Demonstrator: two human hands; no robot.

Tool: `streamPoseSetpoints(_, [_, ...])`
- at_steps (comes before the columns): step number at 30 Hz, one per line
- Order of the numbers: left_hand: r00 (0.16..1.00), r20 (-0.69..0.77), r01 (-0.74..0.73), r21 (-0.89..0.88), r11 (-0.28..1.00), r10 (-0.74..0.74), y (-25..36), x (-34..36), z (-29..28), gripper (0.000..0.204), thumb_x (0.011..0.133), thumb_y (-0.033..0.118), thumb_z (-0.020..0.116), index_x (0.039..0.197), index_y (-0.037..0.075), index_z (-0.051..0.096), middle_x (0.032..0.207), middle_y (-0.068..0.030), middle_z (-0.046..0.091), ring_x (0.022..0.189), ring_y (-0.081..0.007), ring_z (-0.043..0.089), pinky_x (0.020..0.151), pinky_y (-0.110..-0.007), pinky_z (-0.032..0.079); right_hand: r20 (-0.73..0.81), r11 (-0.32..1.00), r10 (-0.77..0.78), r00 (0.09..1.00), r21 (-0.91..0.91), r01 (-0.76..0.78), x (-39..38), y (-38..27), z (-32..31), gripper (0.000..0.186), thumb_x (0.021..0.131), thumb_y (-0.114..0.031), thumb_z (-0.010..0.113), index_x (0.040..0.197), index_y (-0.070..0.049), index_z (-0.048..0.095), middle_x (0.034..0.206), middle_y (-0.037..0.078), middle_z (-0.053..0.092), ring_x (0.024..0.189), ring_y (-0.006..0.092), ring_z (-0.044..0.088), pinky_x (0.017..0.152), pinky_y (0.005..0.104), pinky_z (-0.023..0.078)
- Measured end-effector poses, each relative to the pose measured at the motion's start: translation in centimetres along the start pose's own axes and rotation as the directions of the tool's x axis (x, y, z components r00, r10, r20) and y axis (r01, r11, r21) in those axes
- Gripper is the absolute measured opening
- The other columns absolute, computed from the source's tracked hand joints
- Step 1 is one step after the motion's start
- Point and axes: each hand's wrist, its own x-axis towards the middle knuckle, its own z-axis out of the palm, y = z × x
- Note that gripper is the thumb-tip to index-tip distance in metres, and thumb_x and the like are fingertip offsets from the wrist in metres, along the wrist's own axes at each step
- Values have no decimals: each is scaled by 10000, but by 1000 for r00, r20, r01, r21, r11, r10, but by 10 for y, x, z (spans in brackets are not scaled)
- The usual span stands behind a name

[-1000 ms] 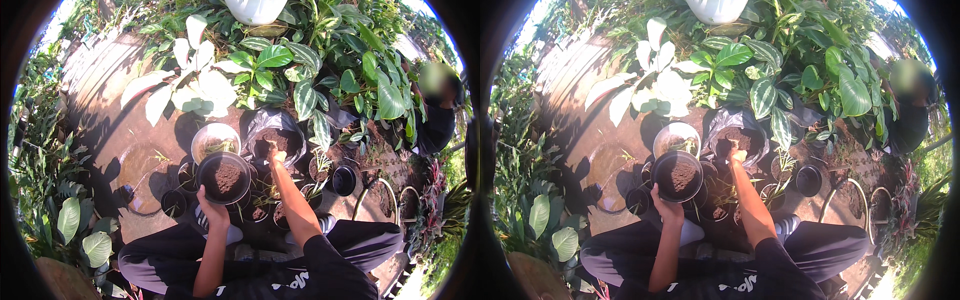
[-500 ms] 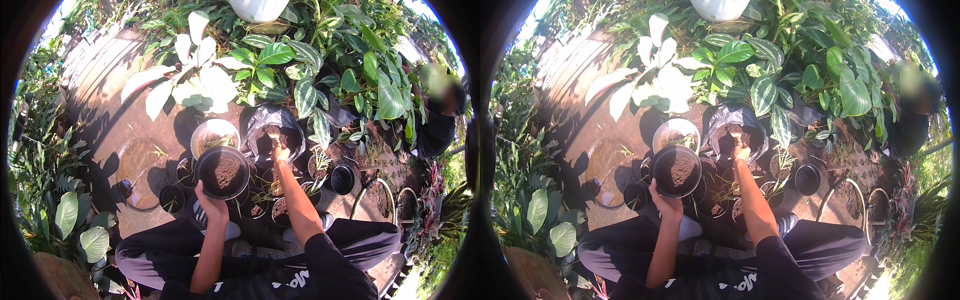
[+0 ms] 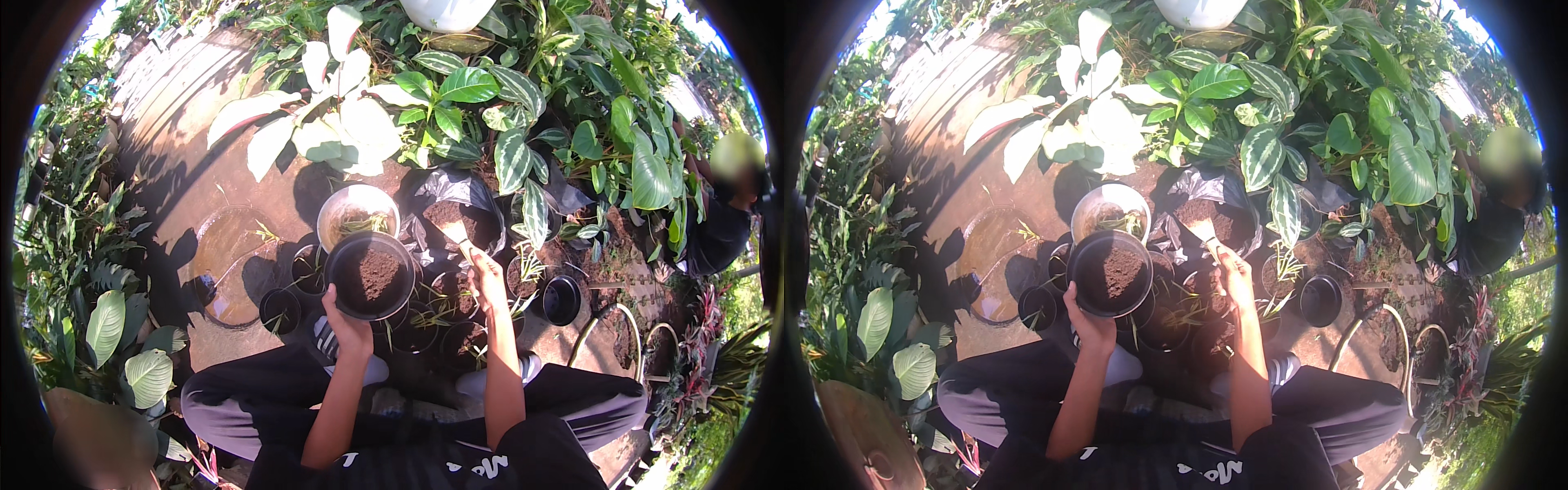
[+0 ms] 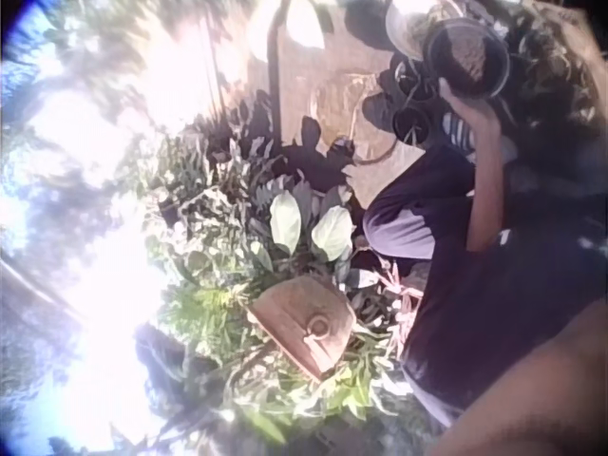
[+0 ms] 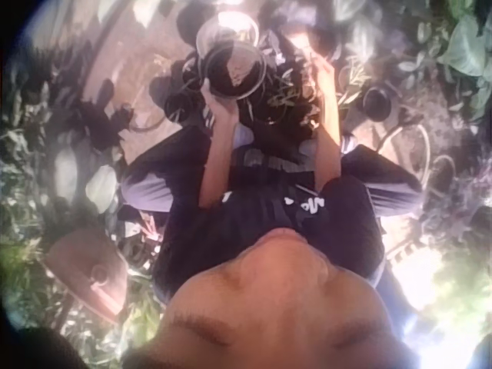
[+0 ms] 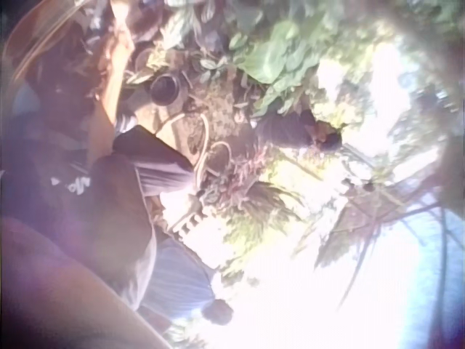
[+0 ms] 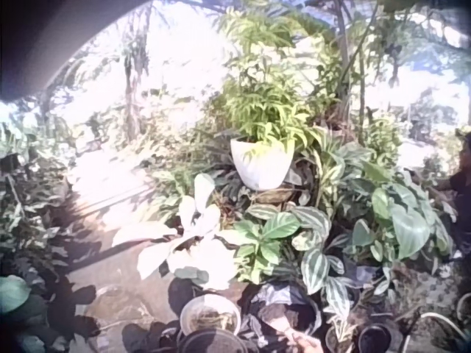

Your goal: The person fills small pots with soil using a small wooden tool and places plant stems into the soil.

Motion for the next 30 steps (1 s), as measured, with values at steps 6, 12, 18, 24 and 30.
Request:
streamPoseSetpoints(6, [1000,4,24,18,1000,-24,-1,0,5,550,946,493,497,1312,83,523,1284,-40,596,1182,-190,555,1004,-359,410,168,983,-105,980,-133,129,-30,-57,16,345,965,-257,620,1217,-22,628,550,-54,471,396,32,361,360,198,282])
streamPoseSetpoints(12, [1000,8,22,21,1000,-22,-2,1,1,583,941,489,510,1339,63,498,1307,-52,579,1216,-198,532,1022,-357,388,457,912,-211,864,-226,343,-53,-88,33,287,904,-95,670,1180,-19,677,998,38,677,757,81,578,677,230,463])
streamPoseSetpoints(18, [1000,30,7,40,999,-8,-2,2,3,590,943,490,505,1345,59,494,1318,-67,574,1223,-205,529,1033,-369,384,466,865,-367,805,-146,479,-57,-82,51,301,866,-21,681,1162,34,670,1115,109,707,1035,176,643,966,330,479])
streamPoseSetpoints(24, [1000,16,0,12,1000,0,5,0,7,547,951,478,492,1322,76,521,1293,-57,593,1200,-208,551,1034,-383,406,297,930,-316,901,-91,356,-48,-82,40,315,925,-169,658,1188,4,663,905,29,683,650,46,487,590,219,398])
streamPoseSetpoints(30, [999,2,-47,-42,998,48,8,3,4,583,941,496,507,1336,68,508,1330,-68,574,1229,-208,533,1044,-376,390,-43,988,-156,987,-25,155,-1,-52,-29,140,966,-206,594,1016,-76,607,702,-32,517,574,60,442,504,206,310])
